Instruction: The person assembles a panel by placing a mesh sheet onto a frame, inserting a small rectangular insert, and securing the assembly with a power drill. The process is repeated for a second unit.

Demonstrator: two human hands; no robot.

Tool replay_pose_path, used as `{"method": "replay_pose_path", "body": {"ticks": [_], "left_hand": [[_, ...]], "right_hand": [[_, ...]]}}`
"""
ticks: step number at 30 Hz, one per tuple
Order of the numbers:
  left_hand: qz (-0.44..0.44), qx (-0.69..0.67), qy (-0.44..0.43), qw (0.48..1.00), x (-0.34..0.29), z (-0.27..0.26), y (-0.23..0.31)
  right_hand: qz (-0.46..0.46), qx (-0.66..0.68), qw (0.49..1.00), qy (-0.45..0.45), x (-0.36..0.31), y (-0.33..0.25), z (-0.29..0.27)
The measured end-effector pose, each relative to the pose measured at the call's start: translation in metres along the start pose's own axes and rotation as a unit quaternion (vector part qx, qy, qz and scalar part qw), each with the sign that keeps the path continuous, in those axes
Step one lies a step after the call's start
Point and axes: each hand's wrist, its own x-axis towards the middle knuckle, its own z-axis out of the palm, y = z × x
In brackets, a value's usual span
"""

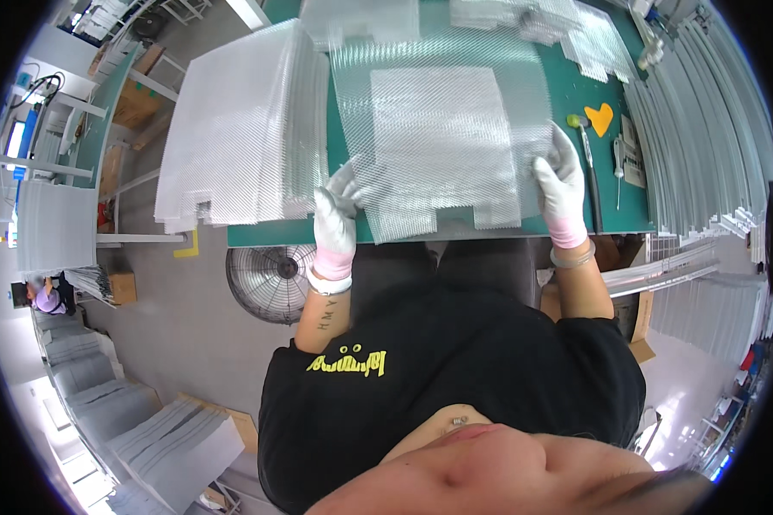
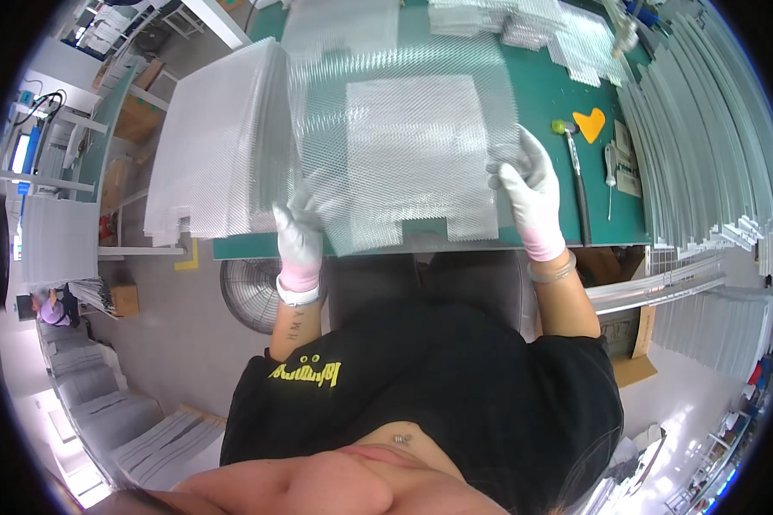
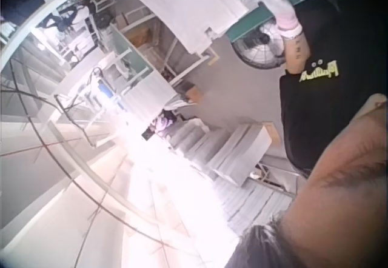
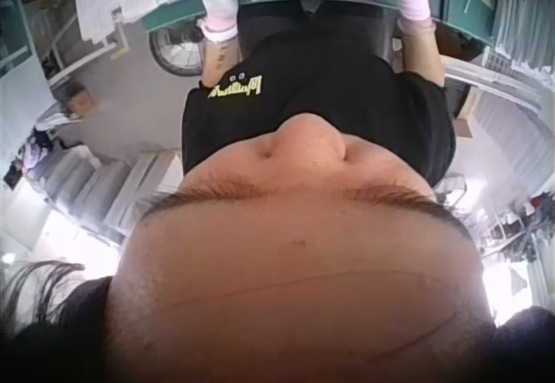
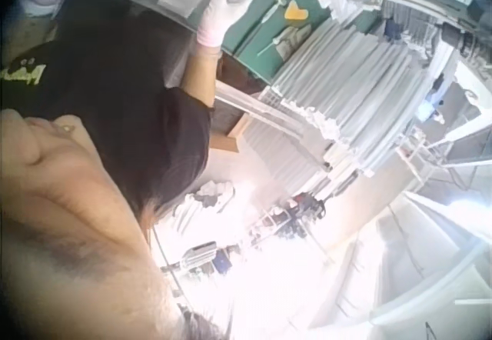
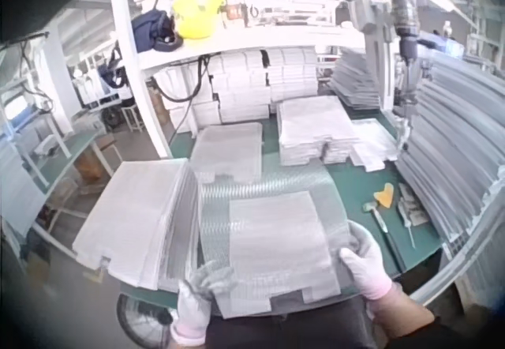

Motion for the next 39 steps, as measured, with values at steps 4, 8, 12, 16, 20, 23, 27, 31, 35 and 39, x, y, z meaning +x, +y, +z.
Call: {"method": "replay_pose_path", "body": {"ticks": [4,8,12,16,20,23,27,31,35,39], "left_hand": [[-0.072,0.513,0.054,0.854,-0.016,0.049,0.025],[0.119,0.642,0.034,0.757,-0.012,0.032,-0.005],[0.013,0.658,0.021,0.752,-0.005,0.036,-0.010],[-0.031,0.695,0.010,0.718,0.007,0.034,-0.025],[-0.054,0.717,0.001,0.695,0.011,0.034,-0.031],[-0.042,0.720,0.000,0.693,0.008,0.029,-0.034],[-0.045,0.711,-0.005,0.702,0.009,0.026,-0.033],[-0.081,0.716,-0.009,0.693,0.014,0.027,-0.031],[-0.151,0.703,0.006,0.695,0.021,0.037,-0.020],[-0.016,0.751,-0.035,0.659,0.025,0.029,-0.019]], "right_hand": [[-0.019,-0.248,0.969,0.002,-0.020,0.006,0.003],[-0.146,-0.474,0.868,-0.020,-0.023,0.008,0.003],[-0.095,-0.478,0.873,-0.020,-0.021,0.014,0.006],[-0.093,-0.496,0.863,-0.026,-0.014,0.030,0.002],[-0.111,-0.552,0.826,-0.034,-0.010,0.050,-0.005],[-0.113,-0.558,0.821,-0.037,-0.012,0.051,-0.005],[-0.089,-0.569,0.816,-0.051,-0.012,0.045,-0.003],[-0.032,-0.578,0.813,-0.063,-0.010,0.037,0.002],[0.001,-0.620,0.779,-0.092,-0.003,0.024,0.005],[-0.015,-0.651,0.748,-0.130,0.049,0.003,-0.023]]}}
